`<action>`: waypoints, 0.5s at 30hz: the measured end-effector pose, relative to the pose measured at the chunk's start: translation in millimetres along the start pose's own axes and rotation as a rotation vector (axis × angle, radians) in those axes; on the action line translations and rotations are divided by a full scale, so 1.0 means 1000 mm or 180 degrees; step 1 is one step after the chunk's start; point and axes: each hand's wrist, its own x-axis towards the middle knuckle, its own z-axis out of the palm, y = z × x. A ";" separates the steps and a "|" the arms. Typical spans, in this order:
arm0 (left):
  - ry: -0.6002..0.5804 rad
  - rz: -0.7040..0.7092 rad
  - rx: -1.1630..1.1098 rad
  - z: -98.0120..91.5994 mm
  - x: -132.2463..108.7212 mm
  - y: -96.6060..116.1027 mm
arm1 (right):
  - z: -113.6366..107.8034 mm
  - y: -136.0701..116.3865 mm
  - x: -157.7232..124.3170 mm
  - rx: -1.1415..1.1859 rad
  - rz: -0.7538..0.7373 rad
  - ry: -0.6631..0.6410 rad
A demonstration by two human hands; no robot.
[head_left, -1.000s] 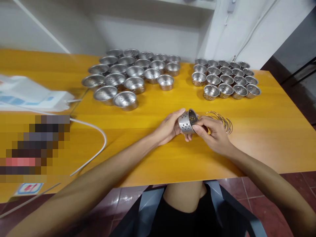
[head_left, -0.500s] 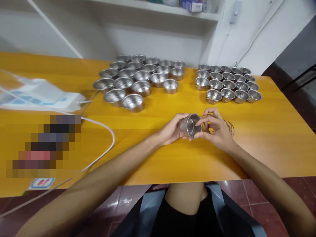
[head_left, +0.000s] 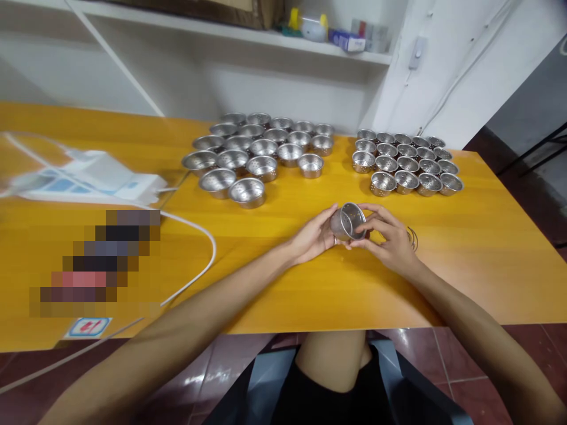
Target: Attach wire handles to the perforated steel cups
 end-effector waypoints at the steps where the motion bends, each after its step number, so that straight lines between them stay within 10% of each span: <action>1: 0.0000 0.0017 0.0064 -0.001 0.001 -0.001 | -0.001 0.001 0.001 -0.0042 -0.0005 0.0056; 8: 0.0346 0.0541 0.0635 -0.021 0.002 0.007 | -0.038 0.043 0.007 -0.0988 0.0417 0.0743; 15: 0.0752 0.0749 0.0903 -0.037 0.007 0.022 | -0.064 0.072 -0.001 -0.1992 0.1226 0.0452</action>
